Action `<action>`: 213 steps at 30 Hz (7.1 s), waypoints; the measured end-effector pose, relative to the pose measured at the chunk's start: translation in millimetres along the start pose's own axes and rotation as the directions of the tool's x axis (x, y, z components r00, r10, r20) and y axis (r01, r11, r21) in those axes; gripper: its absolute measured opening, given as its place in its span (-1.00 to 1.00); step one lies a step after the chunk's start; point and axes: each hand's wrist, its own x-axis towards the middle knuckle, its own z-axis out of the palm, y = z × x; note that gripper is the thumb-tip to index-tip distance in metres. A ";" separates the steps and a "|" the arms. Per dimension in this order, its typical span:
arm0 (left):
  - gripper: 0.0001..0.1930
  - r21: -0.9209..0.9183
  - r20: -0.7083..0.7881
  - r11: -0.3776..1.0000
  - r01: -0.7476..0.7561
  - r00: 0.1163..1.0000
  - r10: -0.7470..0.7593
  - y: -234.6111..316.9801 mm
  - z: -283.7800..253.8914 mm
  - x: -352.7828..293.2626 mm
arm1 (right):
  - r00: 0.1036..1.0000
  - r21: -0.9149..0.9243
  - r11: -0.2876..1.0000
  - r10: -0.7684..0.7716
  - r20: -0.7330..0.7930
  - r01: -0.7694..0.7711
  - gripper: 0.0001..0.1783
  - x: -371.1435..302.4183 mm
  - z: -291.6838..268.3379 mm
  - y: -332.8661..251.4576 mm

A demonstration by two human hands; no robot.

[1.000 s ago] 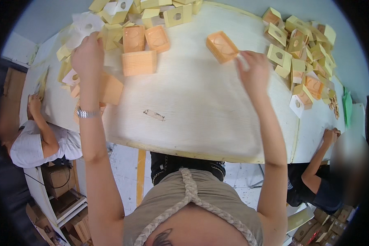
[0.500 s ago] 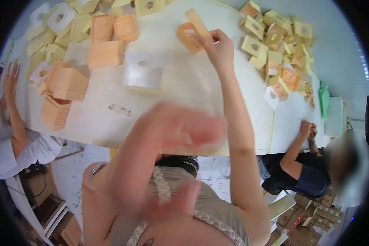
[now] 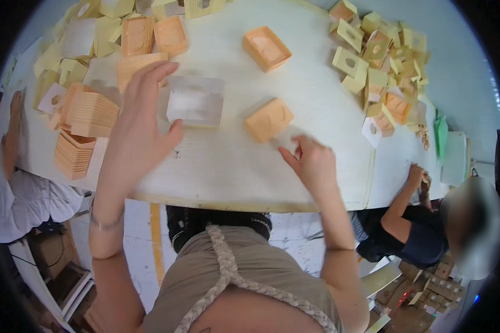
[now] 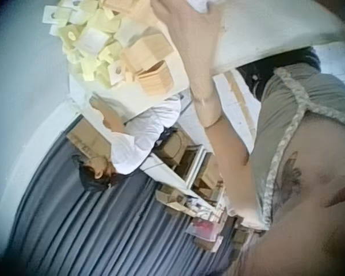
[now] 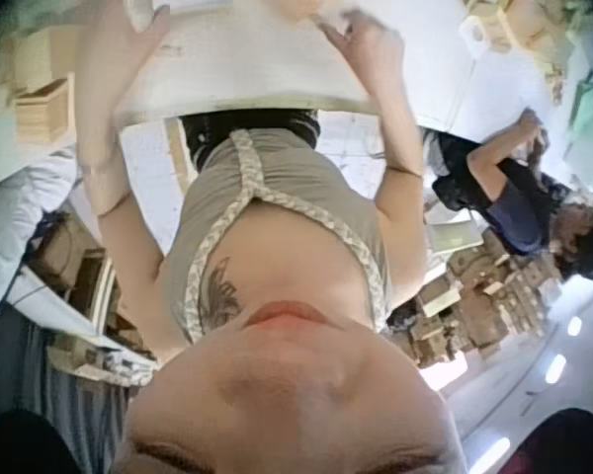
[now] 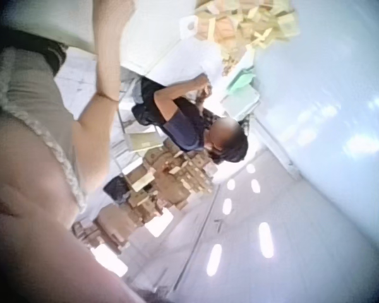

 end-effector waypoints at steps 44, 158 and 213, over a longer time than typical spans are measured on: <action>-0.09 -0.415 -0.375 0.899 0.141 0.873 -0.311 -33.5 122.1 38.5 | 0.499 -0.379 0.796 -0.596 -0.629 0.472 -0.71 74.8 41.8 -63.0; 0.22 -0.665 -0.403 0.746 0.014 0.834 -0.375 -40.9 119.4 32.3 | 0.980 0.760 0.625 -0.038 -0.197 0.177 -0.68 107.7 -46.0 30.9; 0.11 -0.656 -0.265 0.742 0.135 0.880 -0.394 -40.2 113.4 31.3 | 0.718 -0.061 0.746 -0.657 -0.229 0.663 -0.63 87.6 4.7 -67.4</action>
